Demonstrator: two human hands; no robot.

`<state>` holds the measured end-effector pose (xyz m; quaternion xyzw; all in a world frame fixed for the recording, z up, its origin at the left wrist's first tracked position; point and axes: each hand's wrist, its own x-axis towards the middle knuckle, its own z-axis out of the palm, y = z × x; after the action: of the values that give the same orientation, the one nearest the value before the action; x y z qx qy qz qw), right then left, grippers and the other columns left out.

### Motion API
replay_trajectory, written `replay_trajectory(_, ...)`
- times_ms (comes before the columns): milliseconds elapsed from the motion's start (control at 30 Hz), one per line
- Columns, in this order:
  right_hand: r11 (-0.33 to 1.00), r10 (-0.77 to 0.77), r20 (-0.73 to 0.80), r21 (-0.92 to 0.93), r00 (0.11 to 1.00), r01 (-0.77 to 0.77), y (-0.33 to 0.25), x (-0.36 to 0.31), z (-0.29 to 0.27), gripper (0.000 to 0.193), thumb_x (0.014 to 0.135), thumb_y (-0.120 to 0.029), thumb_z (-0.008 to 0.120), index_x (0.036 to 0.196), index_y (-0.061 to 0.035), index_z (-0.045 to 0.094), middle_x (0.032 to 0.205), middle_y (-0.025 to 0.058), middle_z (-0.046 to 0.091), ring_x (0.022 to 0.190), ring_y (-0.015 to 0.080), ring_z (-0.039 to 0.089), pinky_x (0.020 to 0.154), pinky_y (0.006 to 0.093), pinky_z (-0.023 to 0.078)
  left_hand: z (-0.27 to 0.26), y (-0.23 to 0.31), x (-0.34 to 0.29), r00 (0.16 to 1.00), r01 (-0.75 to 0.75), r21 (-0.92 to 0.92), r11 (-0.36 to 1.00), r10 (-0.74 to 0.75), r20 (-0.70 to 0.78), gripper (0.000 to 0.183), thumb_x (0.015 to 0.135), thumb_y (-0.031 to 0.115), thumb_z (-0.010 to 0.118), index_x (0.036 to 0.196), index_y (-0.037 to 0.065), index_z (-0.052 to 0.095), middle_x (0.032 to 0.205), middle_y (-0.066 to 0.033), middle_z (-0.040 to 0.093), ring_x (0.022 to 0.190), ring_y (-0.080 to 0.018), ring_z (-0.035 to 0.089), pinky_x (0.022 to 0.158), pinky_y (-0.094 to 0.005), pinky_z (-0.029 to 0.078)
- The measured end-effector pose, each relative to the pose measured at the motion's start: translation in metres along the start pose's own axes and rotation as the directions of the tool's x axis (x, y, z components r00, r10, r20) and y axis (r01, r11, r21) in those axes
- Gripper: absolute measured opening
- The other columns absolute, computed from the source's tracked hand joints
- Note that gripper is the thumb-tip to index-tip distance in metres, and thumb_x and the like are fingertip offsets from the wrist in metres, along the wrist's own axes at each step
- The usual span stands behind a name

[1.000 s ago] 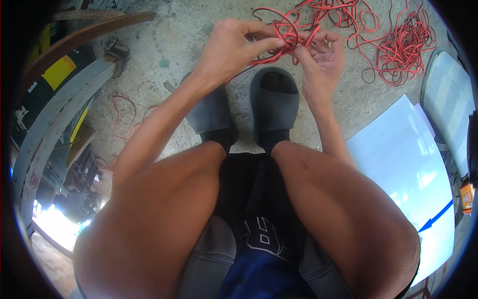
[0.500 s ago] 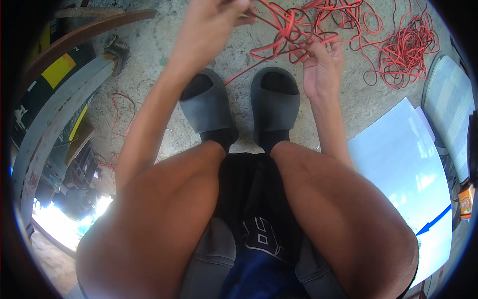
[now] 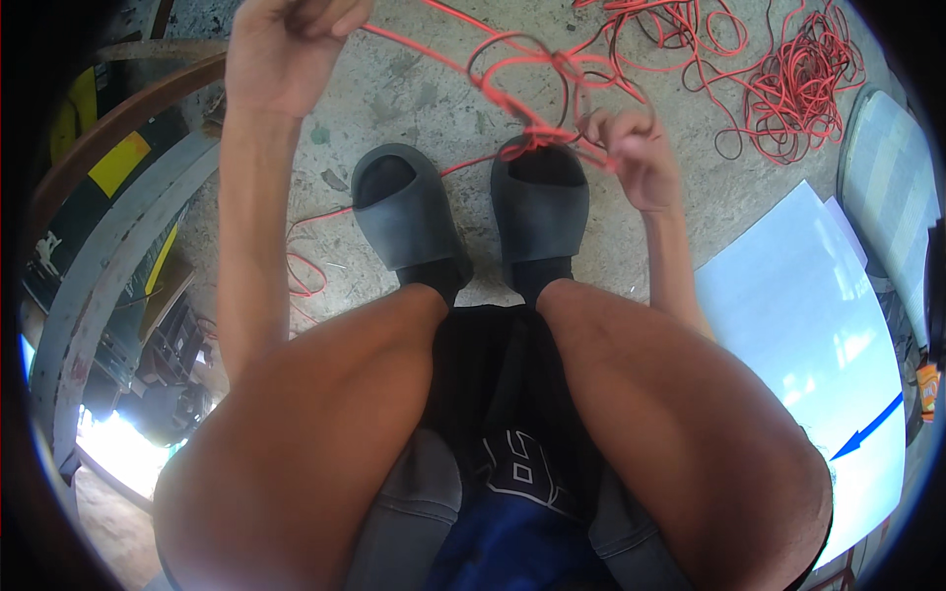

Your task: Untangling and coiling long red cables while seated.

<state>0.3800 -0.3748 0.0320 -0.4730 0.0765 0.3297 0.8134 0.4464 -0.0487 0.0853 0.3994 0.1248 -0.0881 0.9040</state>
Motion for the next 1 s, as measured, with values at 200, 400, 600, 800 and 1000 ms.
replay_trajectory(200, 0.934, 0.179, -0.266, -0.255, 0.947, -0.249, 0.004, 0.002, -0.002, 0.015, 0.08, -0.016, 0.068, 0.084, -0.003, 0.06, 0.078, 0.0004, 0.06, 0.071, 0.0078, 0.054, 0.061, 0.0223, 0.04, 0.036, 0.02, 0.016, 0.973, -0.019, 0.181, 0.983, -0.023, 0.228, 0.028, 0.088, 0.008, 0.052, 0.066, 0.014, 0.036, 0.058, 0.0034, 0.029, 0.05, -0.008, 0.028, 0.051, -0.0254, 0.034)
replay_trajectory(400, 0.483, -0.468, -0.425, -0.857, 0.775, -0.178, 0.008, 0.001, -0.013, 0.05, 0.07, -0.01, 0.072, 0.113, -0.0003, 0.048, 0.112, 0.0136, 0.05, 0.102, 0.0242, 0.051, 0.088, 0.0348, 0.04, 0.011, -0.029, 0.029, 0.992, -0.042, 0.985, 0.165, 0.128, 0.021, 0.042, 0.089, 0.025, 0.057, 0.117, -0.005, 0.047, 0.113, -0.018, 0.054, 0.098, -0.0248, 0.054, 0.084, -0.0388, 0.042)
replay_trajectory(600, -0.345, -0.508, -0.162, -0.861, 0.846, -0.373, -0.009, -0.021, 0.005, 0.059, 0.066, -0.007, 0.072, 0.12, -0.0067, 0.047, 0.129, 0.0212, 0.034, 0.122, 0.0429, 0.029, 0.101, 0.054, 0.022, -0.006, -0.08, -0.009, 0.957, -0.062, 0.989, -0.135, 0.273, 0.098, 0.033, 0.084, 0.021, 0.063, 0.105, -0.003, 0.056, 0.096, -0.0147, 0.061, 0.083, -0.0234, 0.059, 0.071, -0.0358, 0.047)
replay_trajectory(800, -0.202, -0.364, 0.121, -0.978, 0.923, 0.048, -0.02, 0.015, 0.031, 0.048, 0.072, -0.011, 0.068, 0.117, -0.0077, 0.052, 0.122, 0.0156, 0.047, 0.117, 0.034, 0.043, 0.096, 0.0448, 0.034, -0.043, -0.09, -0.018, 0.963, -0.079, 0.978, -0.194, 0.237, 0.125, 0.029, 0.08, 0.025, 0.066, 0.093, -0.001, 0.063, 0.078, -0.0136, 0.063, 0.065, -0.0308, 0.059, 0.062, -0.0378, 0.048)
replay_trajectory(1000, 0.508, 0.001, 0.149, -0.852, 0.989, 0.128, 0.015, 0.08, 0.046, 0.031, 0.081, -0.02, 0.061, 0.104, -0.0011, 0.056, 0.101, 0.0124, 0.062, 0.087, 0.0222, 0.063, 0.076, 0.035, 0.049, -0.021, -0.083, -0.011, 0.988, 0.155, 0.872, 0.464, -0.087, -0.13, 0.025, 0.087, 0.021, 0.061, 0.096, -0.001, 0.064, 0.076, -0.0076, 0.063, 0.063, -0.0161, 0.059, 0.058, -0.0287, 0.047)
